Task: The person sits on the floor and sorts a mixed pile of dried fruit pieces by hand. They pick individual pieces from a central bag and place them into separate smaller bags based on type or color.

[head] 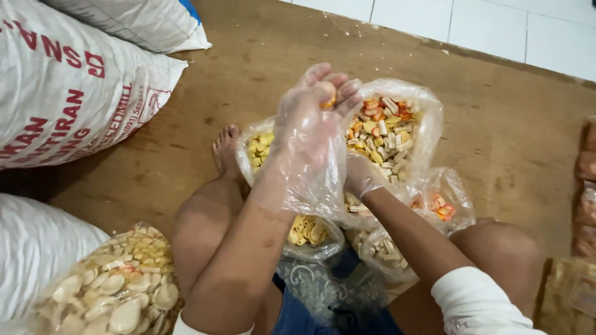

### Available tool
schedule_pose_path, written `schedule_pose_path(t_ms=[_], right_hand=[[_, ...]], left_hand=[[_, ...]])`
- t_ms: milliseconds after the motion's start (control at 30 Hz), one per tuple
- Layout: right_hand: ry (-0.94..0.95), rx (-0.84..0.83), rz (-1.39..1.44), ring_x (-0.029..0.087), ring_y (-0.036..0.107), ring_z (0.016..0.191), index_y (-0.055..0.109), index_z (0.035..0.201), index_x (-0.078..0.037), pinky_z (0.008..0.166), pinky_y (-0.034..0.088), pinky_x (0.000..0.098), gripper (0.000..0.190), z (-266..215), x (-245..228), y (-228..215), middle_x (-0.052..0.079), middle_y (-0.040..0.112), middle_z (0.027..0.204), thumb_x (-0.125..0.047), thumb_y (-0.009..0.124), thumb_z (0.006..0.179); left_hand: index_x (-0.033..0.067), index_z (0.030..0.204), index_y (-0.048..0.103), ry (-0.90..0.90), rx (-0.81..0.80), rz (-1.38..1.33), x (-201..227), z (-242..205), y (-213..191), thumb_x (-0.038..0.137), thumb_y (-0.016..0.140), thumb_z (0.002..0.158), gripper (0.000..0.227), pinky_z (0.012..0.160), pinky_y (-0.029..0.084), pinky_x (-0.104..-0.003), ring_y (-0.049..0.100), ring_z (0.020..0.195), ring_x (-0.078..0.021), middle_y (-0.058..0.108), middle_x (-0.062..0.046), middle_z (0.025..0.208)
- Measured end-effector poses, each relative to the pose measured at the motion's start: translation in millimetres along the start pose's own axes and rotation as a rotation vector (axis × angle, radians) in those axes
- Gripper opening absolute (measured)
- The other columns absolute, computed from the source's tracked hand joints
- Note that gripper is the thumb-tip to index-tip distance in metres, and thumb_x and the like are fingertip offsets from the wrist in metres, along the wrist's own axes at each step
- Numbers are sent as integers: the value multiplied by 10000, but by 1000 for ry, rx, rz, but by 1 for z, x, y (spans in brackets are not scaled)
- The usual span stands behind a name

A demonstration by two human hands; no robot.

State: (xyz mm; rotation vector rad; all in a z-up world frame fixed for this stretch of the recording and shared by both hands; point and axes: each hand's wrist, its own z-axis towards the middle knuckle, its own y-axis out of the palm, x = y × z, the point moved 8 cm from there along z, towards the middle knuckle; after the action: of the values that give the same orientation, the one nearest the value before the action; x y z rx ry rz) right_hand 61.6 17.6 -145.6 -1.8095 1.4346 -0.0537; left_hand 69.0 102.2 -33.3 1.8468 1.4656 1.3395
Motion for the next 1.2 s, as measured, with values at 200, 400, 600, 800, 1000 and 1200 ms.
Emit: schedule_pose_path(t_ms=[200,400,600,800,1000,1200], right_hand=[[33,-15,-18,175,699,869,673,1221,-119,792,603,293,314,-19,-6,-4,90,746,1082,-152,463,989],[62,-13,-31,200,702,907,678,1213,-122,846,614,316,274,-29,-16,-24,100,743,1060,-163,491,1017],[143,20,-37,225,704,945,683,1204,-125,899,626,340,235,-62,2,-75,111,740,1039,-175,519,1044],[240,-21,-214,133,684,917,655,1184,-223,856,587,301,246,-118,50,-116,21,730,1016,-277,472,1029],[560,59,65,204,732,1119,763,1214,-130,1053,585,367,373,-152,158,-110,52,769,1265,-21,525,948],[648,140,11,168,364,573,553,639,-19,520,341,349,302,-190,188,-112,98,574,660,-107,457,912]], left_hand=[[2,1555,247,-82,-124,-22,-23,21,-4,-120,427,978,616,1121,458,-590,575,1223,-469,543,-330,1326],[-69,1233,564,77,-352,-52,-32,31,-1,-41,622,984,257,1025,541,-602,683,1096,-431,688,-304,1144],[-118,1207,611,38,-340,-18,-2,-3,38,-81,640,948,263,805,678,-363,754,863,-345,718,-280,1003],[-71,1189,640,148,-262,215,-4,-10,50,-41,617,953,239,743,645,-313,713,708,-231,720,-214,964],[-38,1167,639,101,-383,221,-16,-11,67,-29,577,988,190,648,641,-292,670,677,-201,686,-205,1048],[-43,1128,626,-105,-397,72,-41,-6,64,-21,563,989,154,785,632,-315,692,776,-232,682,-204,1018]])
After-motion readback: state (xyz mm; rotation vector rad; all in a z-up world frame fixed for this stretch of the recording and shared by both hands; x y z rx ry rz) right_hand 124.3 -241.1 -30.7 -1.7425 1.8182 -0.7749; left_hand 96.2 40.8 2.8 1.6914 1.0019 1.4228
